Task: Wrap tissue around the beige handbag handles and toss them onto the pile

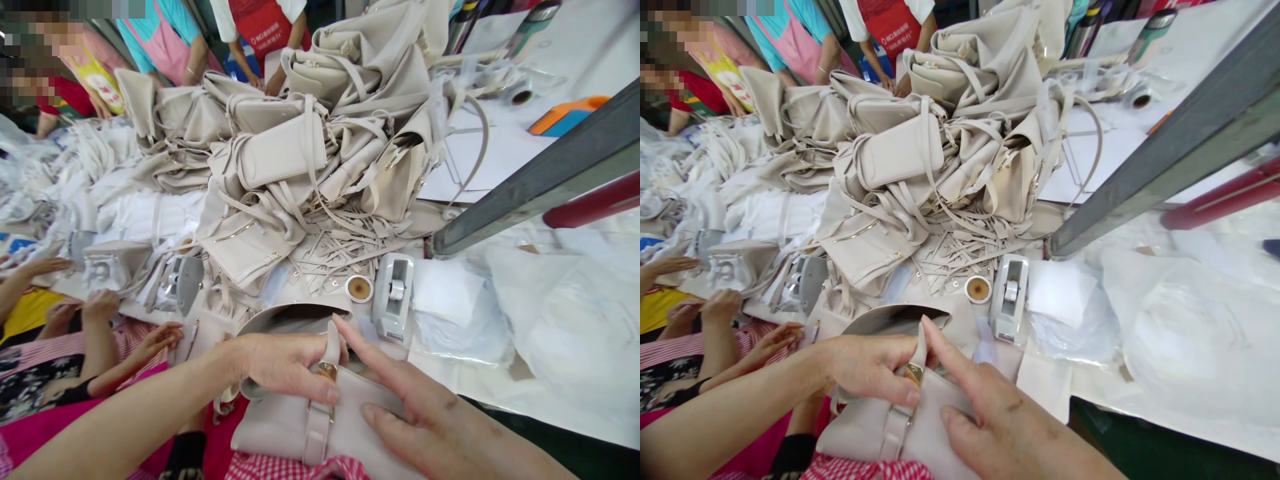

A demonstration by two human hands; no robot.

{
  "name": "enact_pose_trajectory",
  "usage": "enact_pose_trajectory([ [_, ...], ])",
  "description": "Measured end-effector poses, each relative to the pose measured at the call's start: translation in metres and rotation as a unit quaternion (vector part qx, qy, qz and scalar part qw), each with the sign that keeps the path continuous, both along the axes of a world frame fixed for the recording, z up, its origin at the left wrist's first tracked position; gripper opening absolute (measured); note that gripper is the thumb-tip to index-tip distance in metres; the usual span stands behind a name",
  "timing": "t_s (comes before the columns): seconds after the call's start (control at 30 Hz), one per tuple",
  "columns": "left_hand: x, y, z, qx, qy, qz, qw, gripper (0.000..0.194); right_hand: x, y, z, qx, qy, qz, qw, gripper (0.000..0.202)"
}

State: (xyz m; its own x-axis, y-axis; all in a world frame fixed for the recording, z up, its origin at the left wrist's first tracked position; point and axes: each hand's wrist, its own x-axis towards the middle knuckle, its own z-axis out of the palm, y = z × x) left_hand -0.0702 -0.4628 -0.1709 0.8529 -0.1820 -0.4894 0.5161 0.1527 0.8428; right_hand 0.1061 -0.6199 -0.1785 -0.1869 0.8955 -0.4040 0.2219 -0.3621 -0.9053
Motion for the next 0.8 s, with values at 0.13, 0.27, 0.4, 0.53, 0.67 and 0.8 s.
enact_pose_trajectory([
  [0.13, 0.000, 0.000, -0.003, -0.021, -0.001, 0.013, 1.000, 0.032, 0.000, 0.002, 0.002, -0.003, -0.014, 0.008, 1.000, 0.079],
  [0.27, 0.004, 0.003, 0.008, -0.021, 0.002, 0.026, 0.999, 0.032, 0.001, 0.006, 0.004, -0.015, -0.022, 0.022, 0.999, 0.081],
  [0.4, 0.011, -0.002, 0.032, 0.201, 0.070, 0.057, 0.975, 0.043, 0.002, 0.007, 0.006, 0.007, -0.029, -0.003, 1.000, 0.085],
  [0.53, 0.017, -0.012, 0.039, 0.331, 0.114, 0.044, 0.936, 0.053, 0.002, 0.002, 0.005, 0.049, -0.046, -0.021, 0.998, 0.084],
  [0.67, 0.014, -0.009, 0.029, 0.236, 0.040, 0.022, 0.971, 0.033, 0.000, -0.003, 0.002, 0.029, -0.034, 0.005, 0.999, 0.080],
  [0.8, 0.007, -0.003, 0.019, 0.189, 0.042, -0.014, 0.981, 0.039, 0.000, -0.003, -0.001, 0.008, -0.023, 0.018, 1.000, 0.080],
])
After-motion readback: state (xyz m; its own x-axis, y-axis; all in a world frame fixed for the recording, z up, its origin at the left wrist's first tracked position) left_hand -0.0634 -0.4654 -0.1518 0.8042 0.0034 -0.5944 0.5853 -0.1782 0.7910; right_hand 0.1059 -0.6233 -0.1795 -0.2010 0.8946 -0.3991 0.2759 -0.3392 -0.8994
